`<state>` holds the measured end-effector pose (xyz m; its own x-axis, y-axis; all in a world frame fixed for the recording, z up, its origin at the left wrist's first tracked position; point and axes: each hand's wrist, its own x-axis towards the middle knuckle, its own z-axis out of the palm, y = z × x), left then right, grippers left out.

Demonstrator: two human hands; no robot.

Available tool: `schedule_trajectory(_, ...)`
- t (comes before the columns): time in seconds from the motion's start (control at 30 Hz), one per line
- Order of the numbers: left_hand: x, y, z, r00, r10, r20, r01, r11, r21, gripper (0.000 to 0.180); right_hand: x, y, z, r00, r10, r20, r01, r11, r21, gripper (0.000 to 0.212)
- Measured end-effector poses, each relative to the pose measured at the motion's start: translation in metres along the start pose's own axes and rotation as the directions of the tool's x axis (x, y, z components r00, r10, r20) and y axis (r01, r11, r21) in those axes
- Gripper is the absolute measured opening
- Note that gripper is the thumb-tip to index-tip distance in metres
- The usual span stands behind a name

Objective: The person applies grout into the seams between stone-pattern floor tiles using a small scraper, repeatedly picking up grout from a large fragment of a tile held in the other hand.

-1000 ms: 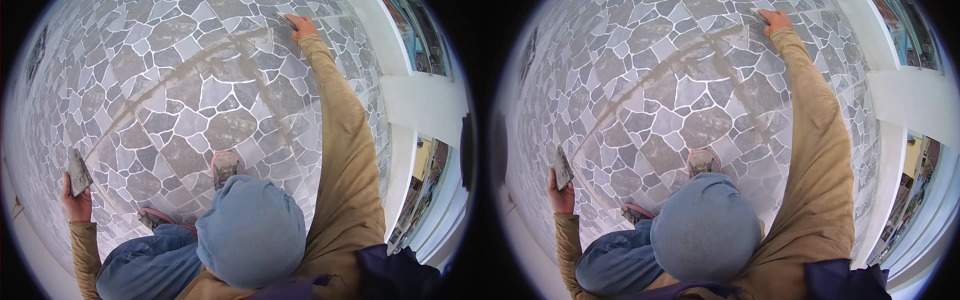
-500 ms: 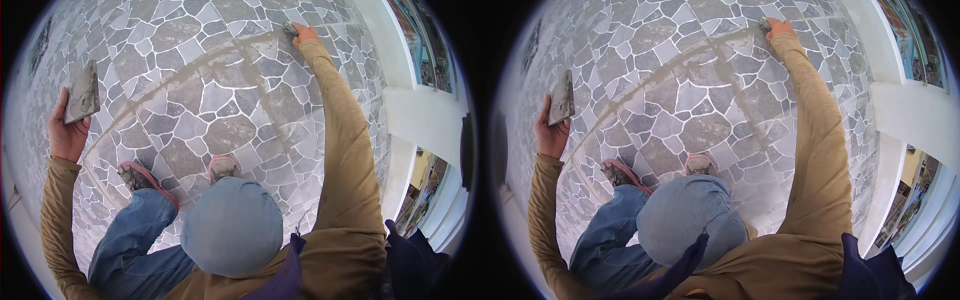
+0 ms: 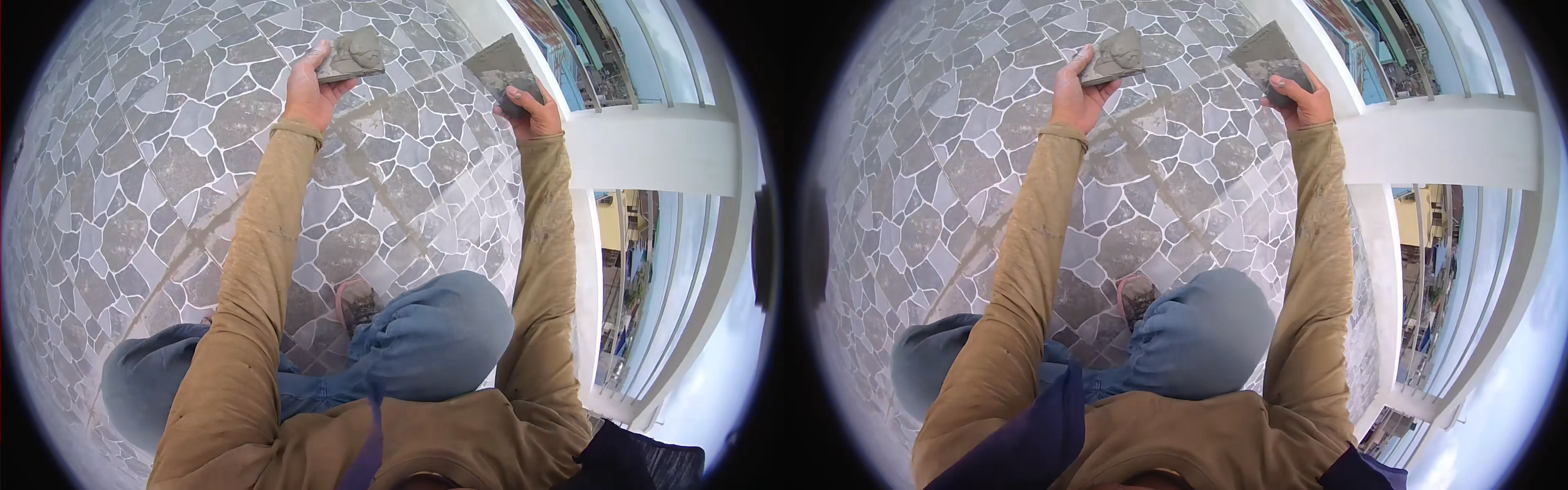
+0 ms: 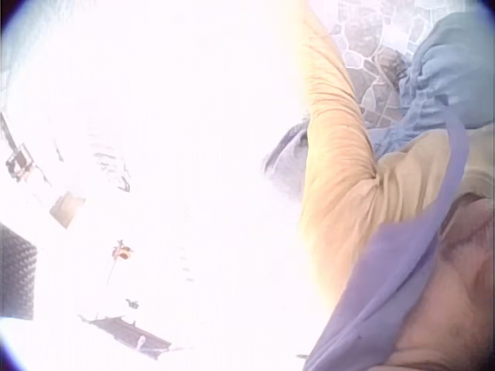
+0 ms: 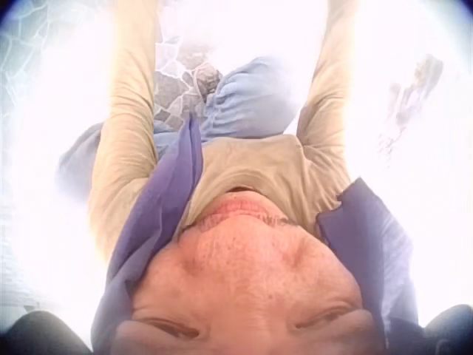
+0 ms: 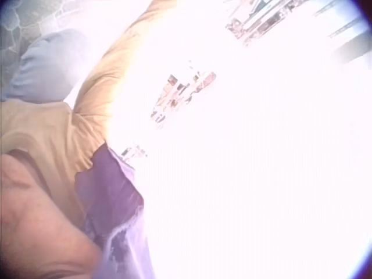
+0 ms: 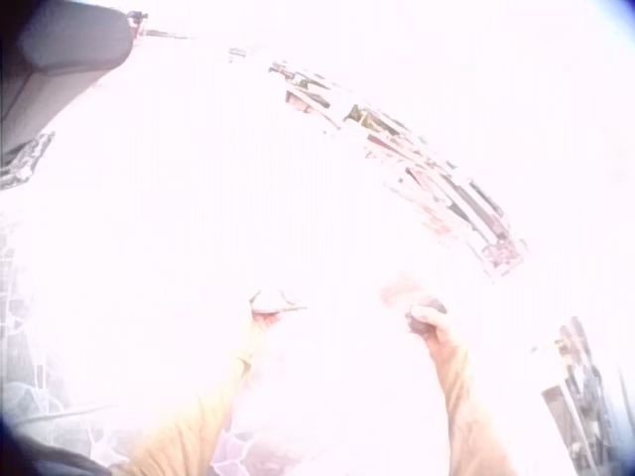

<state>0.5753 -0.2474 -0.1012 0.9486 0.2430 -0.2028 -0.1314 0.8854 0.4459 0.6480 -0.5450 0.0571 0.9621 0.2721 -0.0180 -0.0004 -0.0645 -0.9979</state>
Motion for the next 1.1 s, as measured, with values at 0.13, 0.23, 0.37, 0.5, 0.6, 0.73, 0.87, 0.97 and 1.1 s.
schedule_trajectory(0.13,-0.014,-0.011,0.033,0.985,-0.154,0.080,0.168,0.962,-0.217,0.027,0.011,-0.070,0.072,0.989,-0.112,0.100,0.127,0.978,-0.163,0.048)
schedule_trajectory(0.23,-0.033,-0.009,0.050,0.943,-0.284,0.174,0.332,0.842,-0.424,0.028,0.001,-0.073,0.121,0.954,-0.166,0.250,0.274,0.821,-0.501,0.052)
schedule_trajectory(0.37,-0.033,0.036,0.039,0.963,-0.205,0.177,0.269,0.795,-0.544,0.029,-0.018,-0.041,0.177,0.845,-0.284,0.454,0.534,0.508,-0.676,0.063)
schedule_trajectory(0.5,-0.045,0.059,-0.001,0.991,-0.119,0.060,0.133,0.902,-0.410,0.033,0.006,-0.011,0.193,0.681,-0.345,0.646,0.730,0.250,-0.636,0.063)
schedule_trajectory(0.6,-0.053,0.068,-0.018,0.998,-0.018,0.058,0.035,0.954,-0.299,0.035,0.044,0.027,0.138,0.638,-0.211,0.741,0.768,0.102,-0.632,0.053)
schedule_trajectory(0.73,-0.045,0.091,-0.040,0.993,0.116,0.007,-0.115,0.990,-0.088,0.036,0.047,0.025,0.157,0.990,0.031,0.137,-0.031,1.000,-0.006,0.040)
schedule_trajectory(0.87,-0.051,0.064,-0.030,0.999,-0.022,-0.044,0.011,0.970,-0.244,0.032,0.020,0.021,0.179,0.989,0.061,0.138,-0.114,0.900,0.421,0.038)
schedule_trajectory(0.97,-0.055,0.038,-0.001,0.994,-0.106,-0.007,0.098,0.943,-0.319,0.030,0.006,0.026,0.181,0.984,-0.018,0.176,-0.067,0.884,0.462,0.038)
schedule_trajectory(1.1,-0.051,0.039,-0.001,0.979,-0.196,0.046,0.199,0.909,-0.366,0.030,-0.007,0.036,0.145,0.976,-0.068,0.206,-0.007,0.939,0.344,0.044)
